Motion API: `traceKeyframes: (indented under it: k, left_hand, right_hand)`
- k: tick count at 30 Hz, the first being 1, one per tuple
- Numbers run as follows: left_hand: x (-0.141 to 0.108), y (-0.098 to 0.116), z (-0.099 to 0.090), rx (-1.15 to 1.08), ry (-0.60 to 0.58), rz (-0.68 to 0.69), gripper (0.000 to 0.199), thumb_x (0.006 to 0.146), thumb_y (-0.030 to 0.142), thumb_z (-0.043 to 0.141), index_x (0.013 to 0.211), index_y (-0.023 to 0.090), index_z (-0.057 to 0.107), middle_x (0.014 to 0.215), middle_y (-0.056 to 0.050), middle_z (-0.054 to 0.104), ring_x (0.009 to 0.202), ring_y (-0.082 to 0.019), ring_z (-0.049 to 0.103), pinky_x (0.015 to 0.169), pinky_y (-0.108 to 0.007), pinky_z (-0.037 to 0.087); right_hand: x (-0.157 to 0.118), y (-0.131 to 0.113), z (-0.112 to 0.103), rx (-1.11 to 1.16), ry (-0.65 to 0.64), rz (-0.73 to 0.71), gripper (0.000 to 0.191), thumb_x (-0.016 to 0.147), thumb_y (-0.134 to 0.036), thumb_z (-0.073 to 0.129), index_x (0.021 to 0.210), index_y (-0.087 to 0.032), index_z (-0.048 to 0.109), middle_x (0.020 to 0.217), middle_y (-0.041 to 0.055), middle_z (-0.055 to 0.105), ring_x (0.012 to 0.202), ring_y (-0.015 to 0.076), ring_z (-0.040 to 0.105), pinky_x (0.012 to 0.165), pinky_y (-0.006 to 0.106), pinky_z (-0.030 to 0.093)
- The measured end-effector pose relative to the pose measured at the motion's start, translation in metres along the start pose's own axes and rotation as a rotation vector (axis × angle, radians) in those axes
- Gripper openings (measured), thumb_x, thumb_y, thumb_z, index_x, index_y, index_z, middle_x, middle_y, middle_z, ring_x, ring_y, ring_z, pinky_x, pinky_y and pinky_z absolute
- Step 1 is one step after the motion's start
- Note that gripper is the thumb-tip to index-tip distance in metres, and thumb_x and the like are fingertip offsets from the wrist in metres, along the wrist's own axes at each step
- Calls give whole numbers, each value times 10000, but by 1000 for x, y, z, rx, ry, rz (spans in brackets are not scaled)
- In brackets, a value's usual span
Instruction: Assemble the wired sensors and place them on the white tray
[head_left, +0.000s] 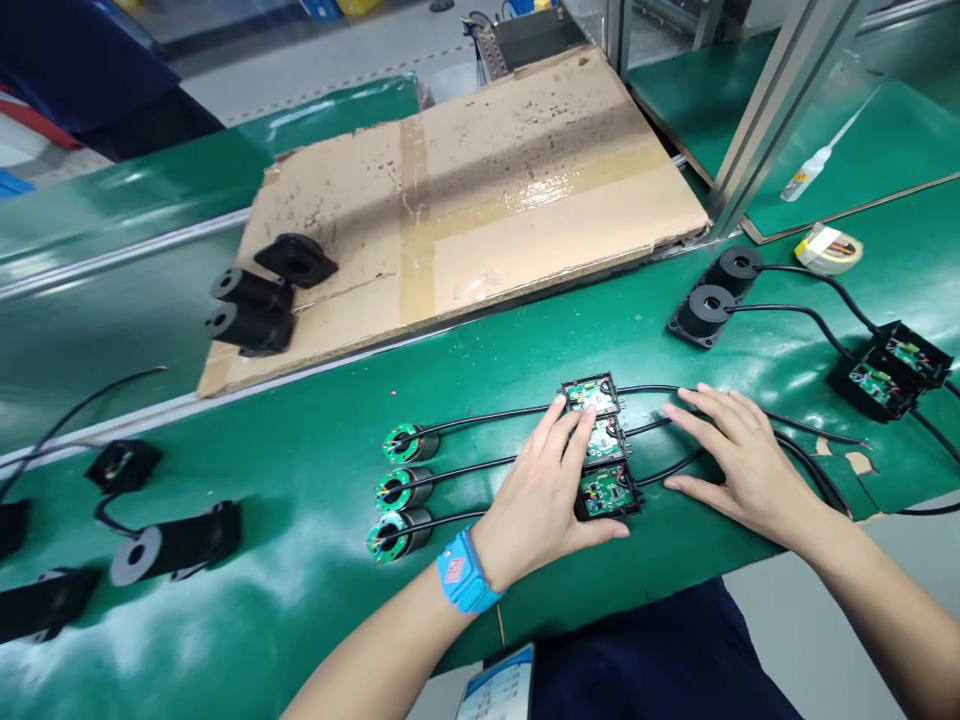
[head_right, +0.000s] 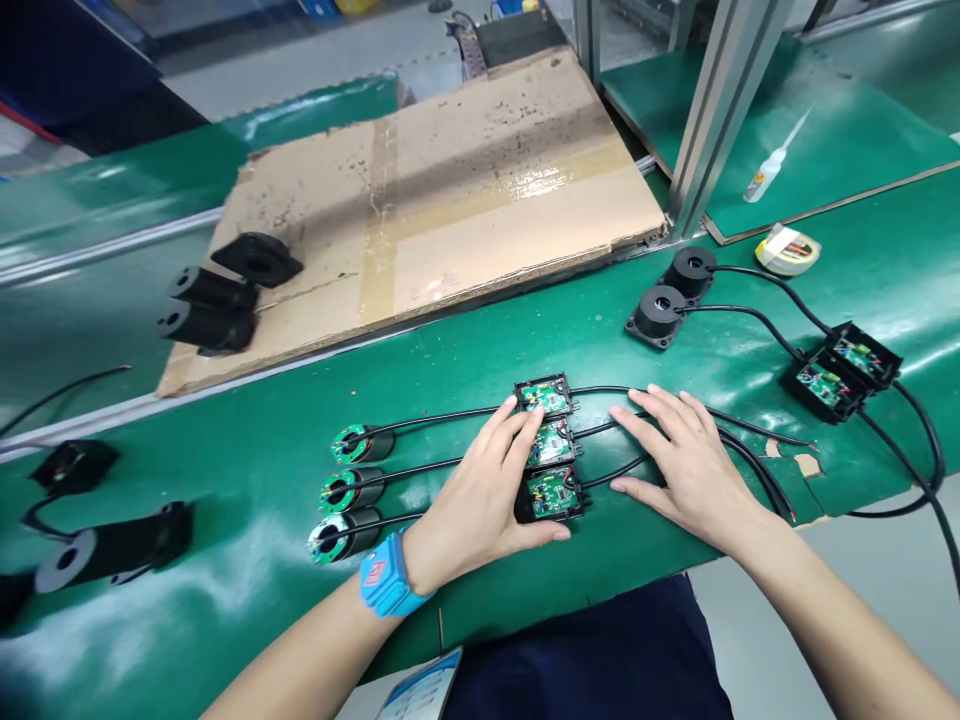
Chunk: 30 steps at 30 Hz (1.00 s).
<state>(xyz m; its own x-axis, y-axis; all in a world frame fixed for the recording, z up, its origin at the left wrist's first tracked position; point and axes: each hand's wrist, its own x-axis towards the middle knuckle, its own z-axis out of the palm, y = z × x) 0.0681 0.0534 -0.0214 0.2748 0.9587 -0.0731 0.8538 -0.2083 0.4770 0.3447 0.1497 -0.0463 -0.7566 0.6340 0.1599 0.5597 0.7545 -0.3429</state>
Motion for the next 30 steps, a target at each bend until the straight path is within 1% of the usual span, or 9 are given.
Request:
traceKeyframes:
  k: [5,9,14,17,20,22,24,27,30]
  left_hand:
    - [-5,-5,3,71,-12,-9,1307,731,840,675,1649,136,67,1529,-270,405,1552,-487,186,1197,-677,352]
    - [-7,-2,2,113,-9,-12,1273,753,798,691,1631,78,116,1503,-290,405,1543,-495,190,1184,-678,362]
    - [-7,1,2,125,2,1,1219,772,702,733,1617,46,149,1486,-287,406,1540,-506,174,1186,-674,359]
    - [-10,-4,-1,132,-21,44,1203,771,669,748,1614,35,168,1477,-288,412,1528,-514,192,1185,-676,365]
    - [-17,-14,-6,161,-45,96,1206,776,660,746,1617,26,160,1470,-289,414,1519,-520,204,1174,-669,388]
    - [-22,-20,-9,177,-44,108,1201,788,647,737,1630,41,131,1469,-283,414,1514,-521,214,1163,-667,403]
    - [-26,-23,-10,190,-39,113,1194,798,630,731,1642,69,100,1466,-272,413,1510,-520,229,1146,-661,426]
    - [-29,-25,-9,228,-30,133,1177,810,603,714,1651,95,65,1452,-261,417,1502,-517,254,1112,-651,464]
    - [-29,-26,-6,279,3,153,1140,832,592,676,1650,82,68,1438,-269,424,1488,-520,279,1071,-651,497]
  right_hand:
    - [1,-3,5,27,2,-29,507,959,-452,649,1435,-303,557,1475,111,546,1434,329,450,1204,595,309]
    - [0,-4,7,32,1,-20,508,954,-466,657,1422,-291,565,1395,110,593,1400,323,487,1194,597,320]
    - [1,3,2,-3,13,-36,565,932,-512,674,1423,-260,553,1465,137,535,1429,350,446,1184,607,334]
    - [-7,26,-10,-72,23,-27,452,945,-509,655,1282,-209,623,1448,155,550,1377,362,495,1113,565,422]
    - [-26,56,-32,-182,-20,-13,249,1014,-406,572,1120,-198,657,1318,119,643,1177,287,626,960,441,506]
    - [-41,73,-51,-282,-89,-16,228,1041,-340,519,1148,-200,664,1220,95,689,1071,246,653,902,396,498]
    - [-53,84,-68,-404,-137,-27,274,1050,-264,475,1237,-188,660,1166,96,715,1055,245,646,872,390,470]
    - [-65,84,-80,-581,-90,75,308,1009,-200,510,1270,-180,672,1242,104,717,1139,281,612,868,412,434]
    - [-68,58,-69,-671,27,264,386,956,-188,566,1333,-137,634,1391,152,639,1185,314,595,918,441,442]
